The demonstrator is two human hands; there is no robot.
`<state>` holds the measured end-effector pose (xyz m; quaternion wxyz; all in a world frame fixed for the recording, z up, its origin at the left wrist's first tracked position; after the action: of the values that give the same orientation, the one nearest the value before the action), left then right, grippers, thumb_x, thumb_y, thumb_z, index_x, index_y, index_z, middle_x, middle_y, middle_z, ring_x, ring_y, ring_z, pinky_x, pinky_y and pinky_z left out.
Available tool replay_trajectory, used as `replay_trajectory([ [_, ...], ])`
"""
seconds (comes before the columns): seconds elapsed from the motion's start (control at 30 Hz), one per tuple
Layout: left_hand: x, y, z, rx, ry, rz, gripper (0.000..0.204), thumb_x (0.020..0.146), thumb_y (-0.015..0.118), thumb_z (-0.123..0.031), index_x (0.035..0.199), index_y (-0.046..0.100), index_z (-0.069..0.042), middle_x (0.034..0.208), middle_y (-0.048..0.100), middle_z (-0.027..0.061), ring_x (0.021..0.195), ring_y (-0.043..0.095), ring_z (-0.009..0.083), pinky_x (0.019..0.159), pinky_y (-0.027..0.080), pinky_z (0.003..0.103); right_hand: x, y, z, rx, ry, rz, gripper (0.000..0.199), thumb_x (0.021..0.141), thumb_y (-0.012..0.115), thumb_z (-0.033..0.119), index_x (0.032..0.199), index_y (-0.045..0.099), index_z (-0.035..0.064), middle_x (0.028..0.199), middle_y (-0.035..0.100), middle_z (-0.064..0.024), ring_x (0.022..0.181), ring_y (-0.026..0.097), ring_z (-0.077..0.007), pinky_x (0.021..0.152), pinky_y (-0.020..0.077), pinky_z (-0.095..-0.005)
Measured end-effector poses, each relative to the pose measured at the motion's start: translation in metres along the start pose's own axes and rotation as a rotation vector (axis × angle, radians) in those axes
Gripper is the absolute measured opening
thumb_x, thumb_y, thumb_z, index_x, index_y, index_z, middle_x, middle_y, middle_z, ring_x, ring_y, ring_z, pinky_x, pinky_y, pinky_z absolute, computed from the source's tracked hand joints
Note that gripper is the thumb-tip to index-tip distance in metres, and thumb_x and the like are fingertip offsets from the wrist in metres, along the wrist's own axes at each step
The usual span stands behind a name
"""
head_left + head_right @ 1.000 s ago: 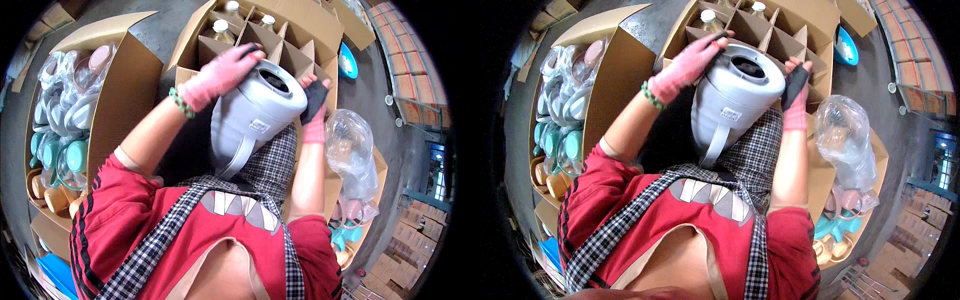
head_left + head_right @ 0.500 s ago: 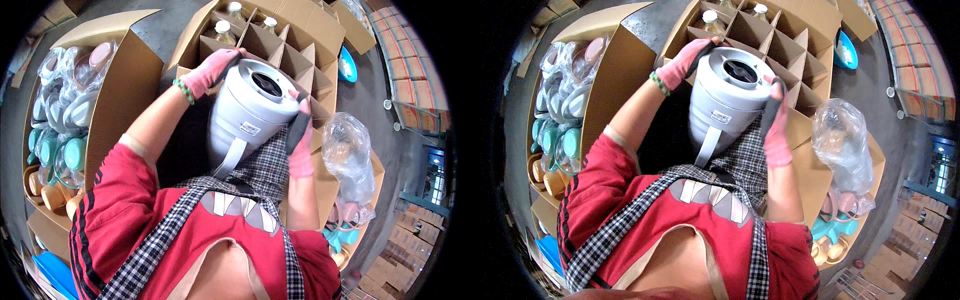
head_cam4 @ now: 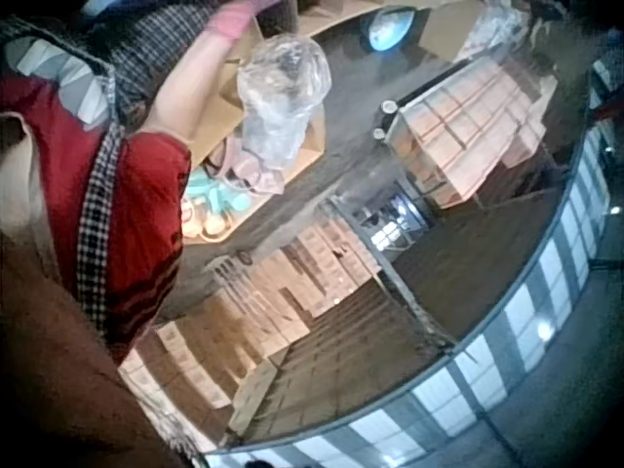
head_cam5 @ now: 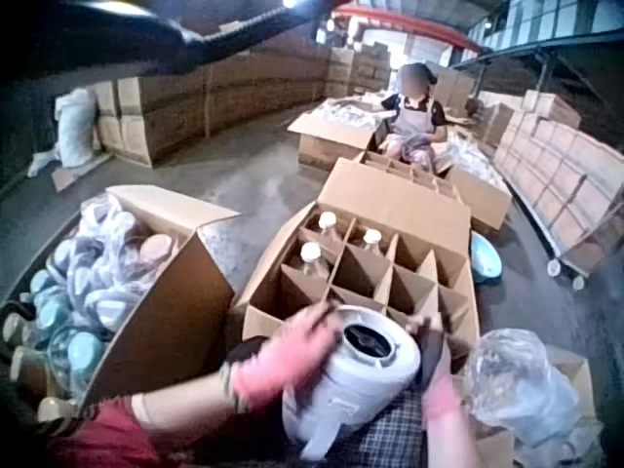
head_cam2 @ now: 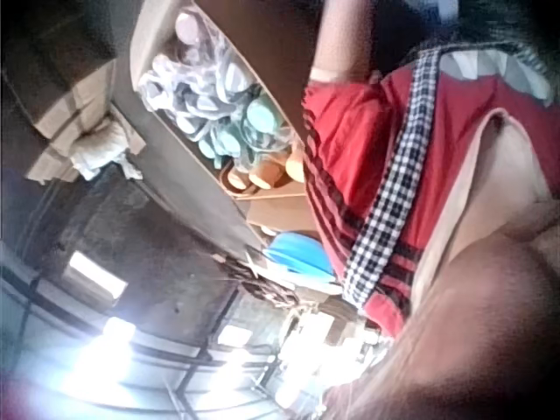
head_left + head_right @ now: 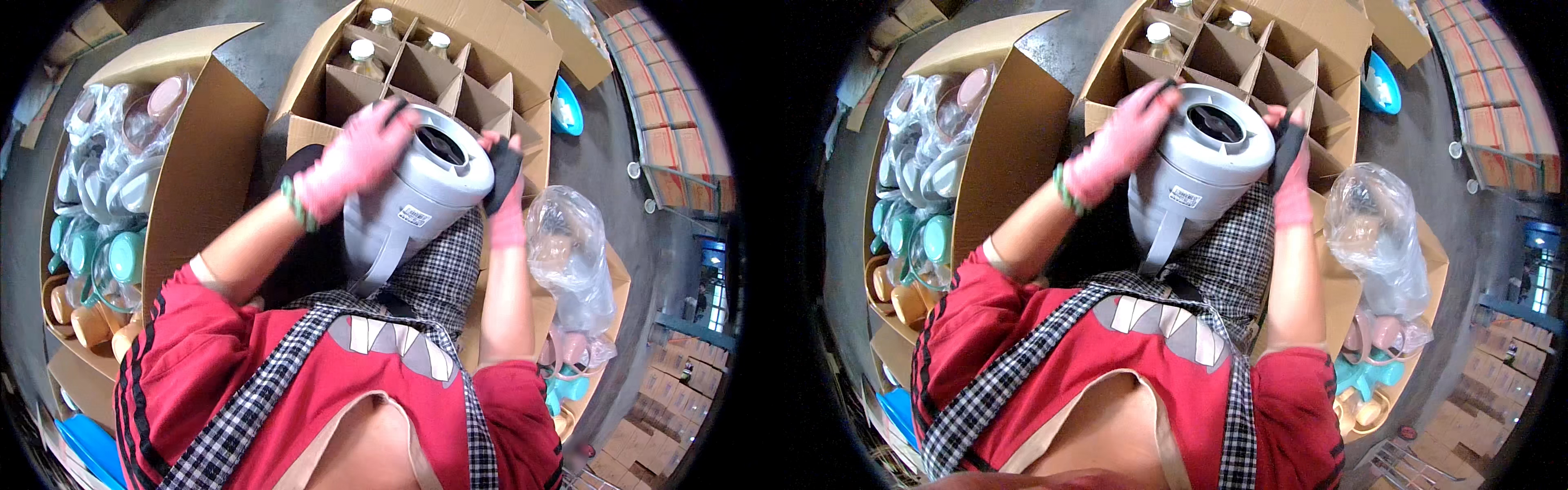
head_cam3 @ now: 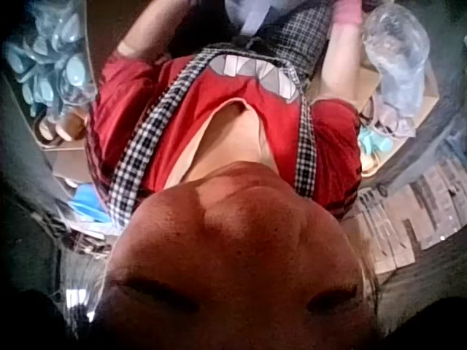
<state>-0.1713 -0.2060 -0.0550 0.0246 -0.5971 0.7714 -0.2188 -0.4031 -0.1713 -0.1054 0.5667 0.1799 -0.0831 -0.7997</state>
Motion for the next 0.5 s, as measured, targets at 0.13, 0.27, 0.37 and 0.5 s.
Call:
replay_trajectory([
  [0.13, 0.005, -0.001, 0.006, -0.143, 0.014, 0.092, 0.041, 0.084, 0.05, -0.027, 0.116, 0.049, -0.001, 0.099, 0.059, 0.0095, 0.092, 0.053, 0.0165, 0.084, 0.04, 0.029, -0.021, 0.051, 0.009, -0.083, -0.068, 0.213, 0.051, 0.086, 0.036, 0.041, 0.099, 0.057, -0.0034, 0.104, 0.056, -0.0119, 0.092, 0.052, -0.0195, 0.087, 0.0384, -0.0316],
  [0.27, 0.019, -0.006, 0.024, -0.253, 0.044, 0.253, 0.033, 0.082, 0.052, -0.024, 0.107, 0.055, -0.002, 0.095, 0.059, 0.0112, 0.091, 0.054, 0.0211, 0.083, 0.042, 0.032, -0.053, 0.048, 0.007, -0.439, -0.228, 0.065, 0.056, 0.086, 0.036, 0.048, 0.1, 0.056, -0.0025, 0.102, 0.056, -0.0124, 0.096, 0.05, -0.0194, 0.088, 0.0365, -0.0308],
  [0.37, -0.013, -0.021, -0.068, 0.317, 0.486, -0.057, 0.023, 0.078, 0.053, -0.028, 0.078, 0.061, -0.007, 0.079, 0.055, 0.015, 0.078, 0.052, 0.0337, 0.072, 0.041, 0.042, -0.006, 0.032, -0.001, -0.076, -0.009, 0.208, 0.063, 0.085, 0.032, 0.057, 0.104, 0.051, -0.0007, 0.09, 0.057, -0.0087, 0.09, 0.052, -0.0176, 0.082, 0.041, -0.0295],
  [0.5, -0.022, 0.008, -0.099, 0.248, 0.41, -0.001, 0.03, 0.077, 0.056, -0.037, 0.077, 0.066, -0.009, 0.089, 0.062, 0.0099, 0.081, 0.058, 0.0254, 0.077, 0.041, 0.036, -0.002, 0.07, -0.014, 0.334, 0.344, 0.634, 0.045, 0.089, 0.036, 0.037, 0.105, 0.051, -0.0018, 0.097, 0.058, -0.0107, 0.091, 0.054, -0.0182, 0.081, 0.0446, -0.0314],
])
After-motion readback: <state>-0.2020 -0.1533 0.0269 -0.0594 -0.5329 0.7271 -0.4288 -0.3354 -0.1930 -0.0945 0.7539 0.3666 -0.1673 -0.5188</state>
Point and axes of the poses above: each hand's wrist, its own x-axis towards the middle knuckle, its own y-axis out of the palm, z = x × y, the point moved 8 cm from there along x, towards the middle knuckle
